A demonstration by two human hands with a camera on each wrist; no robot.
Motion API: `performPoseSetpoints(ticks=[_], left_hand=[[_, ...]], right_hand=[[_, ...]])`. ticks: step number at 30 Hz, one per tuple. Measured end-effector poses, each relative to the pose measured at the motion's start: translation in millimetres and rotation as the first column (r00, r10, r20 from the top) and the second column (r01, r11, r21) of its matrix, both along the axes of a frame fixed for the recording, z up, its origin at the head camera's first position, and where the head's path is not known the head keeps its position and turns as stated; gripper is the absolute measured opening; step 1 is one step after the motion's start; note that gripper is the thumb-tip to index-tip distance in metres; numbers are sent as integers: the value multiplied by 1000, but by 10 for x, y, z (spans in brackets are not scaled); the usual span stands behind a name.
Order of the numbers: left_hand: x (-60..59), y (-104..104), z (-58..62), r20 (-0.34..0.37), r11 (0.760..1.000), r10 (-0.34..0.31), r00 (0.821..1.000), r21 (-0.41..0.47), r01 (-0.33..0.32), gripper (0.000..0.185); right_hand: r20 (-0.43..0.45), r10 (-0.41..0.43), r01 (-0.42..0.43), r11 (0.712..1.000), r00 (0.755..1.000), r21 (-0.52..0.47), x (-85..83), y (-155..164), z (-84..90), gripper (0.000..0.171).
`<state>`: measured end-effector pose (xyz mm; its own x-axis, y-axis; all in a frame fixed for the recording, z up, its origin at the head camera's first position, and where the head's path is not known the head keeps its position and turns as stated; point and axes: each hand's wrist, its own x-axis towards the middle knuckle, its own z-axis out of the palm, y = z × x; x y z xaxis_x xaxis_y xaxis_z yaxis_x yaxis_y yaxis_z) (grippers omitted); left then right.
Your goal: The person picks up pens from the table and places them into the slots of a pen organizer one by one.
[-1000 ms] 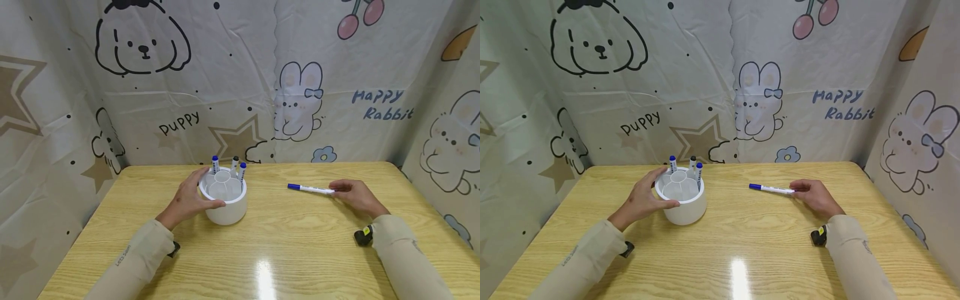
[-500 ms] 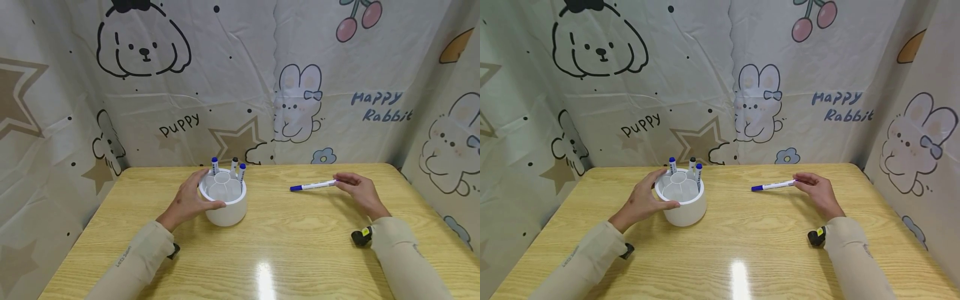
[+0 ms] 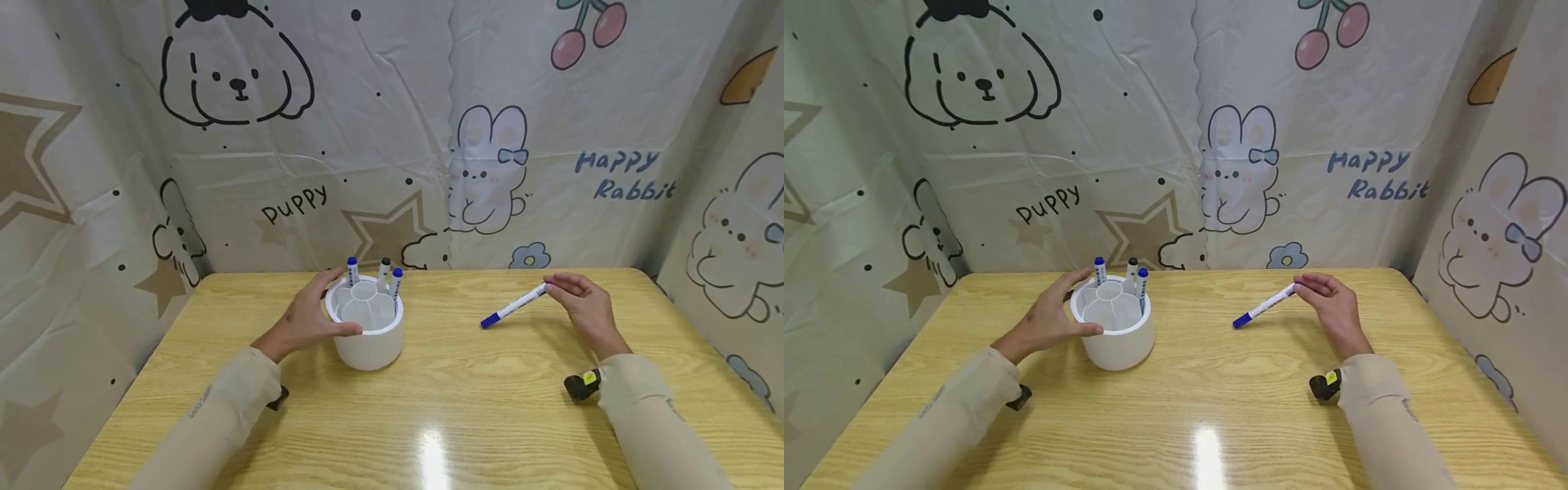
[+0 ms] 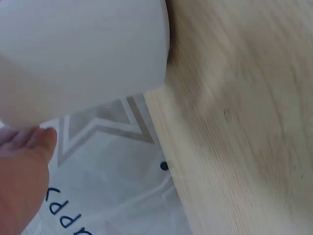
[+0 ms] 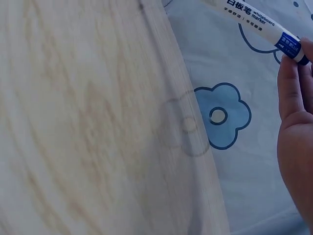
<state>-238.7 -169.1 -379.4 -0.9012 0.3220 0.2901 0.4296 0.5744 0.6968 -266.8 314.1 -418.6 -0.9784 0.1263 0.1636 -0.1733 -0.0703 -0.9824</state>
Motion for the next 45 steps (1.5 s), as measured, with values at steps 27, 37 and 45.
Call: performPoseSetpoints(ticks=[27, 37, 45], left_hand=[[6, -88, -128, -39, 980, -146, 988, 133, 150, 101], [70, -84, -166, -102, 976, -157, 982, 137, 170, 88], [93, -81, -201, -140, 979, -146, 979, 124, 164, 82]], right_hand=[[-219, 103, -177, 918, 970, -355, 74, -372, 289, 23], [-275, 113, -215, 902, 955, -375, 103, -496, 354, 22], [-285, 103, -216, 890, 953, -400, 109, -573, 411, 19]])
